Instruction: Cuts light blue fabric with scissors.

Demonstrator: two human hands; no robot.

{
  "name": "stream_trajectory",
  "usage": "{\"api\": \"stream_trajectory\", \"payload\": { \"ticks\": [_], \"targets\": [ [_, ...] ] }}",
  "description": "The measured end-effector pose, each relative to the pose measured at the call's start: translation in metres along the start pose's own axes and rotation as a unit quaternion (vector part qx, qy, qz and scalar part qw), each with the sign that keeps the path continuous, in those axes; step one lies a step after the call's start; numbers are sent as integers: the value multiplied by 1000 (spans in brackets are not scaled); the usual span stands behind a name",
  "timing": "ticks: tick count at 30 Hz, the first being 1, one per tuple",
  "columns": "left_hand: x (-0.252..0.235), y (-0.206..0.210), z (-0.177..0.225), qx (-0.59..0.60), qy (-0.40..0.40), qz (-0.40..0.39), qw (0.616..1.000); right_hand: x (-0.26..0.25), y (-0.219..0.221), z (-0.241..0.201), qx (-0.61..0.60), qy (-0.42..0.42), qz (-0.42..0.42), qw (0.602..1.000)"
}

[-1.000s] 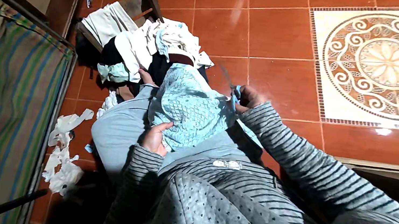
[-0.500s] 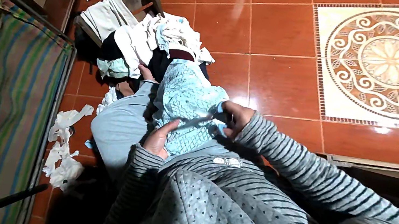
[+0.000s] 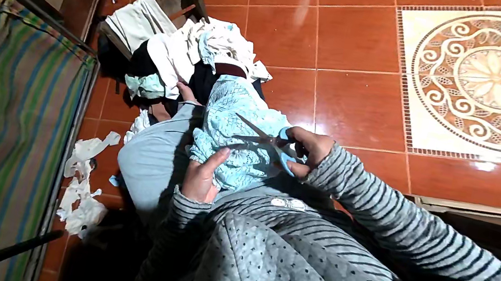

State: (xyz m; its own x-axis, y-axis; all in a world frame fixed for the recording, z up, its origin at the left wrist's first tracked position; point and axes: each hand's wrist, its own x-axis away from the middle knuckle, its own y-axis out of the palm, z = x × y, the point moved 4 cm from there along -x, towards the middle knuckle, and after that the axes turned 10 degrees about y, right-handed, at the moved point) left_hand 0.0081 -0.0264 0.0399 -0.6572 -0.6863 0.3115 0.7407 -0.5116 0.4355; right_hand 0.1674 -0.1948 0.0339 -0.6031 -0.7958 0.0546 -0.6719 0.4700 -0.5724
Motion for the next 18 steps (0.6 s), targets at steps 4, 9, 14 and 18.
{"api": "stream_trajectory", "payload": {
  "ticks": [4, 9, 14, 18],
  "targets": [
    [0, 1, 6, -37, 61, -2, 997, 2, -3, -11, 42, -25, -10, 999],
    [4, 6, 14, -37, 74, 20, 996, 9, 0, -18, 71, -36, -31, 996],
    [5, 7, 12, -14, 67, 1, 998, 10, 2, -17, 96, -30, 0, 995],
    [7, 8, 12, -6, 57, -12, 998, 10, 3, -17, 107, -39, 8, 993]
  ]
}}
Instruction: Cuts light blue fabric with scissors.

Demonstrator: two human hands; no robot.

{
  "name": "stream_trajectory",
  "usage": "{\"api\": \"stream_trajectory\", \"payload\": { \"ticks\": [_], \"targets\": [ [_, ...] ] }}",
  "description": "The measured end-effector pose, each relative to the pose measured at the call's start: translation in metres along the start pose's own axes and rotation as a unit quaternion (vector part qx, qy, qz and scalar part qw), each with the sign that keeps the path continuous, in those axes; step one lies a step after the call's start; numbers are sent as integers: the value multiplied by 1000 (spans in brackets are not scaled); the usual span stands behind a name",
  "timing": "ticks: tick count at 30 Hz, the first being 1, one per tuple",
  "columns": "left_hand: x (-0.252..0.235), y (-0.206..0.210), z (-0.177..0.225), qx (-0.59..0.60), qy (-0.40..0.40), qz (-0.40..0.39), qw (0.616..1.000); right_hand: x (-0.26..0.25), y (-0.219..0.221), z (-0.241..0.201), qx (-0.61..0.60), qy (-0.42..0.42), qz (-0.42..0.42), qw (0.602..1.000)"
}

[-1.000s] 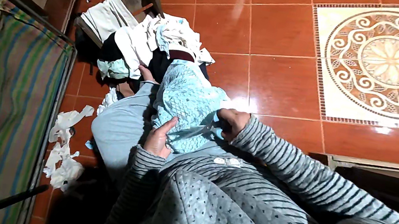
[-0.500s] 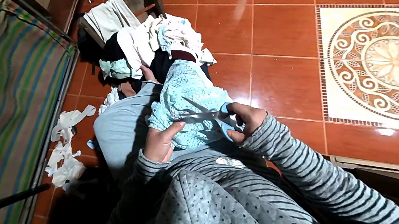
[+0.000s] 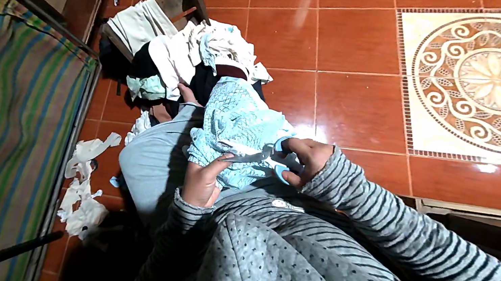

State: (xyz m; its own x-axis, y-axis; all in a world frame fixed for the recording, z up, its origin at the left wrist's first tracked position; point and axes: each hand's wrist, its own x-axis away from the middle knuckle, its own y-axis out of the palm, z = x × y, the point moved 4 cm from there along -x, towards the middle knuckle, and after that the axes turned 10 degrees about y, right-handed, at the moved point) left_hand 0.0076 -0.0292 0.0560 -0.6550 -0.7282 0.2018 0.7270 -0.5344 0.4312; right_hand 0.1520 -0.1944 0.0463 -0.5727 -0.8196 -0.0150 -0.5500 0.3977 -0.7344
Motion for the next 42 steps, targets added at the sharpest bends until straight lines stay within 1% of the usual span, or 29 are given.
{"api": "stream_trajectory", "payload": {
  "ticks": [8, 11, 13, 21, 23, 32, 34, 36, 37, 39, 41, 42],
  "targets": [
    [2, 3, 1, 21, -31, -6, 999, 1, 3, 0, 18, -26, 17, 999],
    [2, 2, -2, 40, -52, -7, 998, 0, 2, -1, 13, -19, -3, 1000],
    [3, 1, -4, 51, -59, -5, 997, 0, 5, 0, 23, -32, 12, 999],
    [3, 1, -6, 70, -92, 1, 993, 1, 6, -2, 8, -30, -6, 1000],
    [2, 1, -7, 75, -97, 4, 992, 1, 7, -1, -4, -19, -19, 1000],
    [3, 2, -6, 81, -104, 17, 991, 3, 11, -2, -3, -19, -8, 1000],
    [3, 1, -7, 81, -103, 12, 991, 3, 11, -3, -18, 0, -26, 999],
    [1, 1, -7, 82, -105, 9, 991, 3, 10, -6, -69, 59, -69, 993],
    [0, -1, -5, 87, -103, 9, 991, 3, 10, -5, -105, 81, -66, 989],
    [-4, -6, 3, 110, -78, 2, 991, 3, 11, 1, -167, 95, -30, 981],
    [-10, -12, 12, 144, -49, -7, 988, 1, 12, 10, -194, 99, 2, 976],
    [-13, -15, 14, 147, -47, -5, 988, 1, 12, 15, -195, 103, 11, 975]
  ]
}}
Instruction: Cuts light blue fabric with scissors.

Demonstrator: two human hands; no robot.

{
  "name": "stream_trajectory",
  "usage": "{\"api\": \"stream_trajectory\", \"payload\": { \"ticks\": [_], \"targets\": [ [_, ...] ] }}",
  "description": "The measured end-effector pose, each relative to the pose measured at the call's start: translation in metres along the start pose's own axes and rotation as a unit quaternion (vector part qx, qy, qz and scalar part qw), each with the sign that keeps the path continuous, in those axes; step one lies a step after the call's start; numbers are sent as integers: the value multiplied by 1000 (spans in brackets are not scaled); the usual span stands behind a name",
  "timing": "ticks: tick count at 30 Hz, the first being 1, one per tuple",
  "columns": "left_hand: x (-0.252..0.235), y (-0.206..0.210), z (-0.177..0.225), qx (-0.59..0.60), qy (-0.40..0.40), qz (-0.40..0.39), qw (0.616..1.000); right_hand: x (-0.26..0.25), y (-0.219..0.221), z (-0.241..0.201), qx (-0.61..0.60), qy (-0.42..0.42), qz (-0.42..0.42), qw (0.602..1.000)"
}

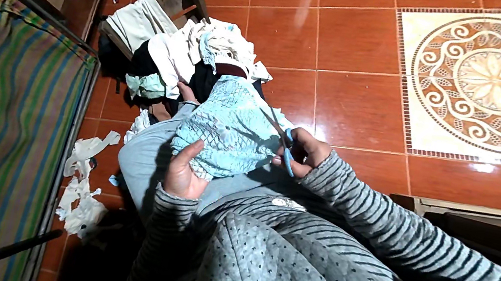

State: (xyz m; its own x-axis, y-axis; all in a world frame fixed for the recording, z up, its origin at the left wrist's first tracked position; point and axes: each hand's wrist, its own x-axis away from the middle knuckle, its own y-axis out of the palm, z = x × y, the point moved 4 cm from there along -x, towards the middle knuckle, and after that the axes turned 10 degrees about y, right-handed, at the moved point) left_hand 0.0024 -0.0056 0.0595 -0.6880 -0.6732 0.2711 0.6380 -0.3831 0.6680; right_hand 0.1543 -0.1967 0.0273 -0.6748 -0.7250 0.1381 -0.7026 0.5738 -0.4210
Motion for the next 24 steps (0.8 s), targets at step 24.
{"api": "stream_trajectory", "payload": {
  "ticks": [24],
  "targets": [
    [7, -14, -67, -33, -220, 43, 974, -9, 7, 51, 109, -27, 48, 992]
  ]
}}
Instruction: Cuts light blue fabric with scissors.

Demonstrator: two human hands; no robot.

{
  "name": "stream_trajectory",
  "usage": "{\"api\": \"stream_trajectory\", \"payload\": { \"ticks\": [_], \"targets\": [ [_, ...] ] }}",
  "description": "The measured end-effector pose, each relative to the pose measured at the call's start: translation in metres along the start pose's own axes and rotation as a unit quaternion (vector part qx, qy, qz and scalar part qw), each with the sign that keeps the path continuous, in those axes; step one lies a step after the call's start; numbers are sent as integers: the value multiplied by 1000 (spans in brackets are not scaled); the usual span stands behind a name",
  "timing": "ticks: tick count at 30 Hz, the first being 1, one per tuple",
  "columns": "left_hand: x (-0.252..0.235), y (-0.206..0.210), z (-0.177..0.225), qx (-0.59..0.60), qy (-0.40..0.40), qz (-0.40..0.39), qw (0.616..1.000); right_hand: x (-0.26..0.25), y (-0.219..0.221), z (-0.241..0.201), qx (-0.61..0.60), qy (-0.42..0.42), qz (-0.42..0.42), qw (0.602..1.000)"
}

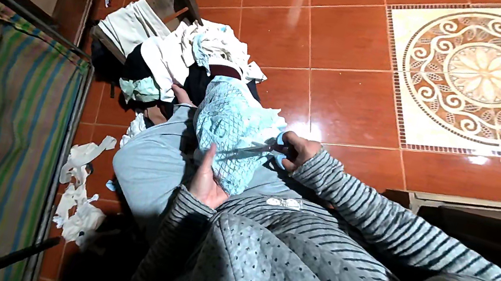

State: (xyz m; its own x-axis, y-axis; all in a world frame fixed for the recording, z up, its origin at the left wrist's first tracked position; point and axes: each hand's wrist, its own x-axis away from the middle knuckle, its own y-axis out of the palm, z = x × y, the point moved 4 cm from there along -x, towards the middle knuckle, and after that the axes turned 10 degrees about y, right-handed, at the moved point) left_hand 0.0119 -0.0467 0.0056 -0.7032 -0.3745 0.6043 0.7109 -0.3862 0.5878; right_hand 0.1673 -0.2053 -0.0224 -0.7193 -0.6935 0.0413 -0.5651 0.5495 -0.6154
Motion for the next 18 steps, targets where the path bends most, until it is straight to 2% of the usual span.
{"api": "stream_trajectory", "payload": {
  "ticks": [4, 8, 10, 12, 16, 18],
  "targets": [
    [0, 1, 8, -88, 134, 39, 986, 0, 2, -6, -26, -10, -71, 997],
    [-5, 0, 10, -52, 116, 8, 992, -1, -5, -14, -57, 6, -105, 993],
    [-3, 0, 8, -50, 110, 13, 993, -3, -15, -19, -64, 46, -126, 989],
    [0, 2, 9, -50, 111, 18, 992, -5, -22, -19, -41, 54, -107, 992],
    [3, 5, 14, -30, 120, 0, 992, -3, -34, -31, 56, 15, -116, 992],
    [4, 6, 15, -32, 126, 3, 992, 2, -31, -30, 101, -40, -82, 991]
  ]
}}
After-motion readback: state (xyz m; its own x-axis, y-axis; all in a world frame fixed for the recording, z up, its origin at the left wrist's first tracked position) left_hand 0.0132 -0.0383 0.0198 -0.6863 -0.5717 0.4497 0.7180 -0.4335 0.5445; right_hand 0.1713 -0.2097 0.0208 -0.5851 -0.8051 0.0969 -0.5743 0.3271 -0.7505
